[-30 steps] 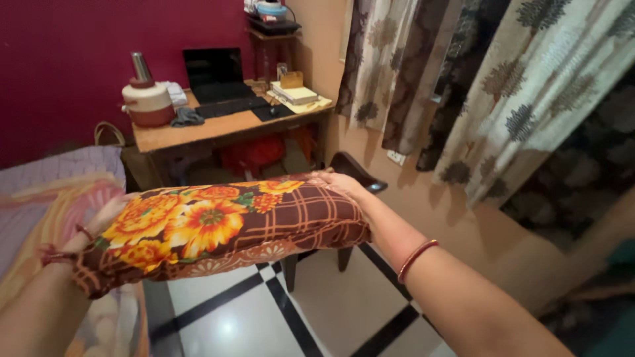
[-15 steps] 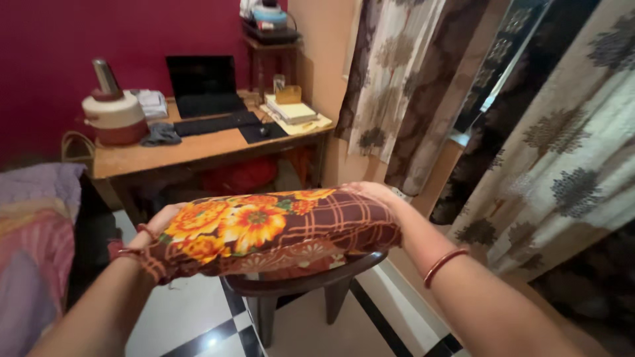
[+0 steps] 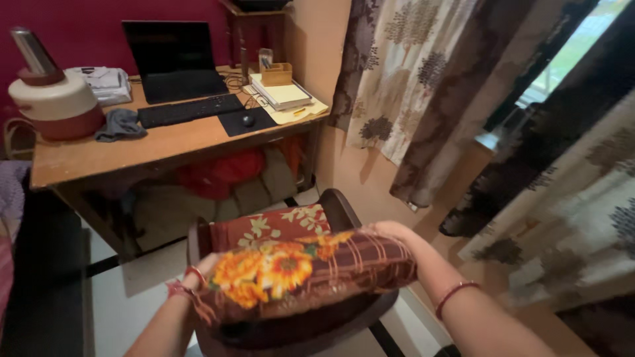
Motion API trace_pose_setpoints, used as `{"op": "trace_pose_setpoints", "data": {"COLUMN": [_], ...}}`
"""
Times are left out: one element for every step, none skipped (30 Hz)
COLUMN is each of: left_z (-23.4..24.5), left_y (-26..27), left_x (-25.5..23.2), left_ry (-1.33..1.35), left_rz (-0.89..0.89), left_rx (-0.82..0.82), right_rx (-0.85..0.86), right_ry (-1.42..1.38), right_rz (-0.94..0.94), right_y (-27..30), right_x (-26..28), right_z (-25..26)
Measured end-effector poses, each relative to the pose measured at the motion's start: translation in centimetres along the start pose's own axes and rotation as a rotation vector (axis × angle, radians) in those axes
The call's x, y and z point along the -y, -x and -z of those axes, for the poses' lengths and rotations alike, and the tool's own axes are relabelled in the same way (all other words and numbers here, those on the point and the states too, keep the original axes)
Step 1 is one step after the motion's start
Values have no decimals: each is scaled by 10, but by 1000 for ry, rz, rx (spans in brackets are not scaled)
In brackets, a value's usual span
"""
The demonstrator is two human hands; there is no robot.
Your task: The person moves a stack of metal bowls and a tray from a bed to a sofa, then returns to the bed to pick up a pillow and place it on a chair. They then pick up a garment and a hanger, hang the garment on a hook, and close a door.
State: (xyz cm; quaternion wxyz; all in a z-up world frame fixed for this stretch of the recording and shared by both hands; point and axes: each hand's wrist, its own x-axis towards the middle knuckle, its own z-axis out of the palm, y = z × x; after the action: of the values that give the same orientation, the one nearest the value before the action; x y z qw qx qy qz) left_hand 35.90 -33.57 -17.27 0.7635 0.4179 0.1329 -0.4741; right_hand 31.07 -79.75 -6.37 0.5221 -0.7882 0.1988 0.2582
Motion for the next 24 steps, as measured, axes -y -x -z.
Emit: {"op": "trace_pose_setpoints", "data": {"left_z": [8, 17, 26, 31, 36, 40, 44, 47, 50, 53, 56, 59, 61, 62, 60, 55, 51, 44, 34, 29, 25, 22, 24, 26], "left_y": [-14, -26, -35, -45, -50, -53, -56, -59, -61, -66, -72, -83, -94, -104, -111, -118, -117, -107, -101, -92, -85, -77, -69, -64], "left_x": [2, 6, 8, 11, 15, 22, 29, 35, 43, 51, 60, 70, 80, 93, 104, 106, 110, 115, 115, 112, 109, 107, 103, 100], "left_ry": [13, 2, -10, -22, -10, 6, 22, 24, 26, 28, 100, 173, 246, 186, 126, 60, 135, 209, 282, 209, 136, 53, -79, -221], "left_rz": [51, 70, 88, 113, 161, 210, 259, 271, 284, 292, 301, 311, 319, 291, 263, 225, 176, 124, 72, 86, 103, 120, 134, 151], "left_rx": [18, -5, -28, -46, -85, -123, -161, -177, -194, -209, -183, -155, -127, -214, -300, -380, -287, -200, -112, -233, -353, -472, -583, -689], "right_rx": [-5, -10, -16, -63, -109, -155, -168, -178, -188, -200, -212, -227, -175, -122, -68, -89, -111, -128, -65, 15, 96, 124, 153, 176], "right_ry": [-7, -20, -32, -32, -31, -26, -39, -48, -56, -91, -126, -161, -170, -179, -189, -127, -66, -8, 58, 122, 184, 205, 224, 243], "right_rz": [-19, -42, -66, -80, -94, -112, -111, -103, -96, -111, -127, -144, -116, -93, -71, -79, -86, -92, -64, -41, -16, 79, 176, 266], "right_y": [-19, -35, -50, -63, -75, -82, -89, -98, -105, -109, -111, -112, -114, -116, -115, -114, -113, -111, -112, -118, -126, -134, -141, -146], "right_x": [-8, -19, -29, -41, -53, -63, -74, -80, -85, -89, -91, -91, -82, -67, -56, -47, -40, -35, -32, -37, -45, -56, -69, -83], "right_z": [3, 5, 6, 8, 7, 6, 4, 2, 2, 8, 13, 16, 21, 27, 29, 24, 11, -2, -7, -22, -35, -48, -62, -71]}}
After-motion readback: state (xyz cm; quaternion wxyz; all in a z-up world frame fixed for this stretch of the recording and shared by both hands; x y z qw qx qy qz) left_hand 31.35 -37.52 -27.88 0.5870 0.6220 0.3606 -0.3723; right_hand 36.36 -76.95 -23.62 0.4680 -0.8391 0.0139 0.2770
